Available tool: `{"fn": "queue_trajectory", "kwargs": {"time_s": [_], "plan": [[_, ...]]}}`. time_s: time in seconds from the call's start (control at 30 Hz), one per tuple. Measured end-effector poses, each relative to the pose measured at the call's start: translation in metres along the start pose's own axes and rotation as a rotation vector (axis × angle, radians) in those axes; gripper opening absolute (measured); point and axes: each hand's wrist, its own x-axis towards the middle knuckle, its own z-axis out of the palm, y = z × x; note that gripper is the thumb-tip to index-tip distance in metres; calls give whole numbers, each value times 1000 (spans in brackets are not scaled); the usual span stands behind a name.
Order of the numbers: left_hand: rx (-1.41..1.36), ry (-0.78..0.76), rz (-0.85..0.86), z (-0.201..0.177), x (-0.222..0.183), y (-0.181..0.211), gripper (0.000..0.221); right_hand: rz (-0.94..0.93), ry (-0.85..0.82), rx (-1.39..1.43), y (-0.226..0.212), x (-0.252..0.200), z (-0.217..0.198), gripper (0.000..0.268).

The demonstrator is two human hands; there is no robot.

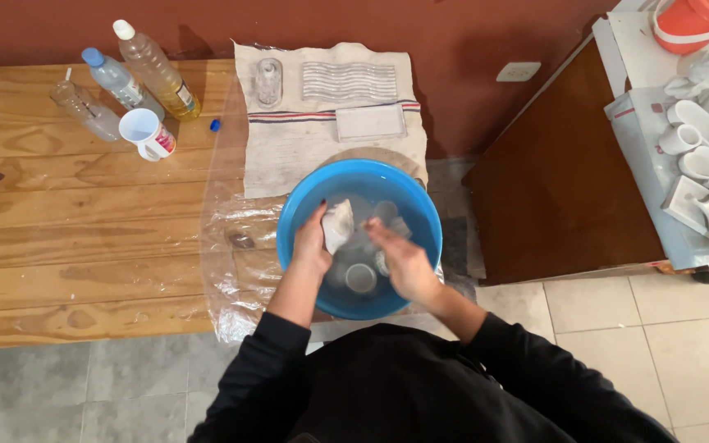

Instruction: Sanding the edges and surfaces of small ceramic containers in a bowl of water to smooth them.

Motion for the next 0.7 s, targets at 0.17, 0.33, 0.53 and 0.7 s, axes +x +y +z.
{"fn": "queue_trajectory", "kwargs": {"time_s": [0.17,0.33,0.53,0.7], "plan": [[914,2,580,-15,62,-32,36,236,207,-51,-2,14,-39,52],[1365,-182,1099,2,62,-38,40,252,265,-66,-17,9,-41,47],[1792,-340,1090,-1,60,-32,43,250,276,-40,-20,-3,-42,40],[1720,-346,1139,-11,57,-29,47,247,290,-18,-18,-6,-44,36]]}}
